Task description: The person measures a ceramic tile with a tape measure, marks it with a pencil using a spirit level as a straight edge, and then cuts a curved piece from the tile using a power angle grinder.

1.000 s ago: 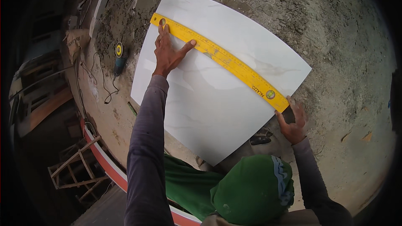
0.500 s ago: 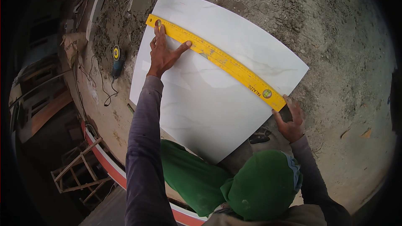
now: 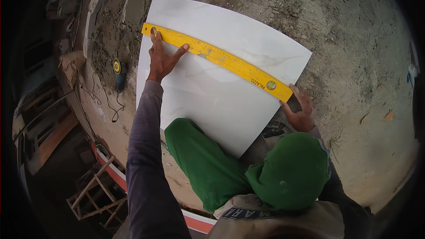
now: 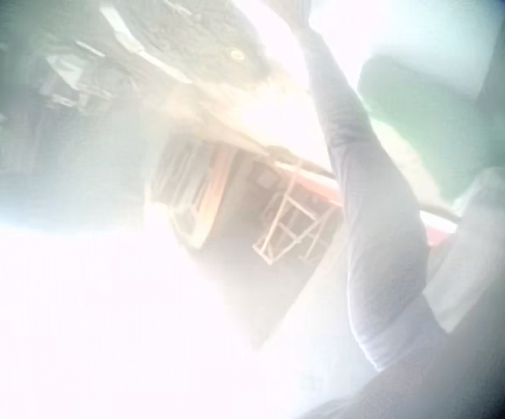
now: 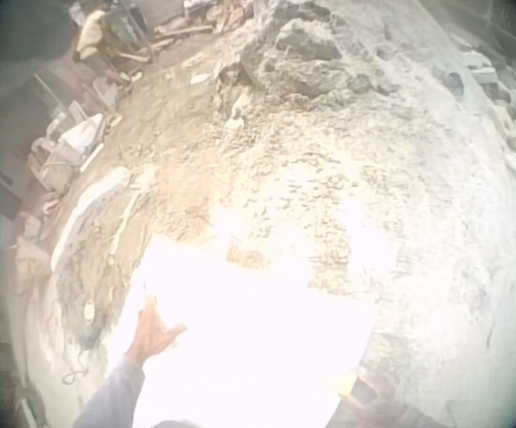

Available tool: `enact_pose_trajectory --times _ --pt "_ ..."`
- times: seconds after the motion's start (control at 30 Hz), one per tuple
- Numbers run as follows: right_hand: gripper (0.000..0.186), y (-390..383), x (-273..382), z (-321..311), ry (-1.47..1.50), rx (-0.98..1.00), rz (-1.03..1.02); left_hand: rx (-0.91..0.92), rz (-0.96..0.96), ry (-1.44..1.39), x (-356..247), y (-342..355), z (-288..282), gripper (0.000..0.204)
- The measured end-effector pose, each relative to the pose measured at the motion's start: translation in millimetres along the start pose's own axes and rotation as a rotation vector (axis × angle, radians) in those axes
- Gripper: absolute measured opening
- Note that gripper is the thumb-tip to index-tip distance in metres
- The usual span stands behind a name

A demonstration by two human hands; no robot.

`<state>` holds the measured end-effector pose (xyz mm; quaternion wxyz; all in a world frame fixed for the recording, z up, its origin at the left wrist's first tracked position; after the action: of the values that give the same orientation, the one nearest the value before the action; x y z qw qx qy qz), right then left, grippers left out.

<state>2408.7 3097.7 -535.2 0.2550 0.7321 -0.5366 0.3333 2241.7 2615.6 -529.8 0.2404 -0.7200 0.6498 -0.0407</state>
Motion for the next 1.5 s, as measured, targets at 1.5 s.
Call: enact_pose_trajectory --times 1.5 --pt "0.064 -7.8 -21.2 11.2 0.16 0.076 0.199 0.007 -0.021 0.017 7.5 -2.2 5.0 0.126"
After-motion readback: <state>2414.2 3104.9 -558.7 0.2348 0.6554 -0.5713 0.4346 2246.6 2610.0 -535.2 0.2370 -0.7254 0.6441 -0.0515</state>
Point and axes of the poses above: each hand's wrist, its own y-axis towards the middle knuckle, its own z-axis out of the palm, x = y × z, the point moved 7 cm from there along y, towards the middle knuckle, and after that the axes turned 11 degrees about x, right-handed, at the moved point
